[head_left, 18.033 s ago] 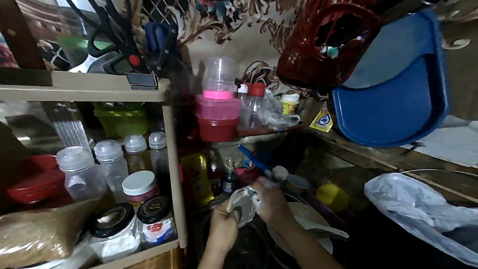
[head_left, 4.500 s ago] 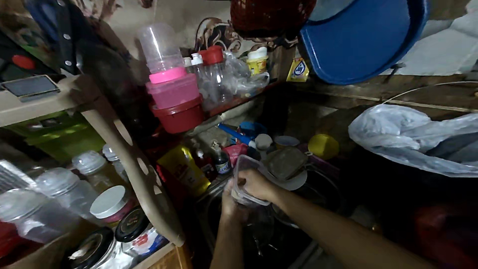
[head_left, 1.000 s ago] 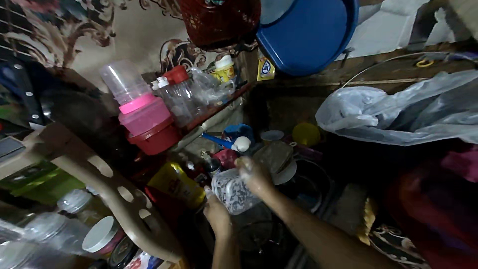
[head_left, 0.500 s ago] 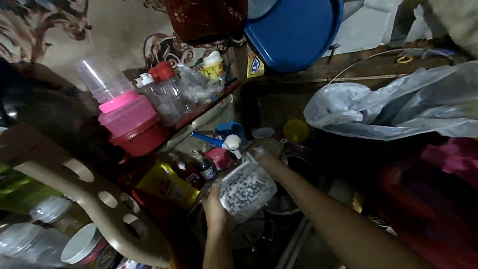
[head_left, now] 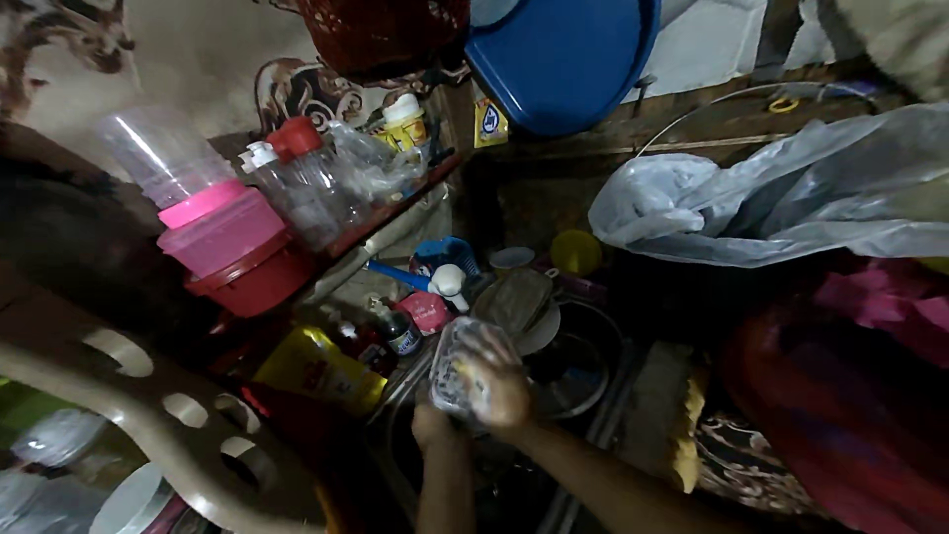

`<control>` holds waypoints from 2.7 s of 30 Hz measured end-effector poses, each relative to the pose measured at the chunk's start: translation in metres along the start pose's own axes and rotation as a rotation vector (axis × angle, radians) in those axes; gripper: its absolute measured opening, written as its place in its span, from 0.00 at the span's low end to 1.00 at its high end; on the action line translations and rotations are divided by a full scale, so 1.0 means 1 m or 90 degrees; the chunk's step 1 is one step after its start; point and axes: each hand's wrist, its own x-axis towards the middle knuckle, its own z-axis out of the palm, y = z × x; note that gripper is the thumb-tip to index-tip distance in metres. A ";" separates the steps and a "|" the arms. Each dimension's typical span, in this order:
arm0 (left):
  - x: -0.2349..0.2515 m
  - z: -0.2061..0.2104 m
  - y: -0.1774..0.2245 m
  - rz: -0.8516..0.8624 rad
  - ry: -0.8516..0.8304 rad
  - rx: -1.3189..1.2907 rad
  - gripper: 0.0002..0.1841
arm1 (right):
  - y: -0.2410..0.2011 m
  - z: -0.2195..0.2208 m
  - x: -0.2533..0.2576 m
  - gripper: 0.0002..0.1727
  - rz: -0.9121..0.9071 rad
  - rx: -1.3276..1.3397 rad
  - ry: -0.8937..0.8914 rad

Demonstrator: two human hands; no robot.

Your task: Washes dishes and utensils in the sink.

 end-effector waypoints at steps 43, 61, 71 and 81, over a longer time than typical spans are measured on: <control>0.065 -0.037 0.004 0.008 -0.320 0.677 0.20 | 0.098 -0.029 0.087 0.24 0.169 -0.287 -0.370; 0.017 -0.023 0.013 -0.015 -0.641 0.902 0.18 | 0.115 -0.098 0.060 0.22 0.363 -0.055 -0.205; -0.002 -0.056 0.068 0.104 -0.463 0.438 0.11 | 0.104 -0.085 0.034 0.22 0.554 0.251 -0.101; -0.028 -0.041 0.010 0.109 -0.216 0.105 0.11 | 0.009 0.001 0.009 0.22 -0.163 0.218 -0.241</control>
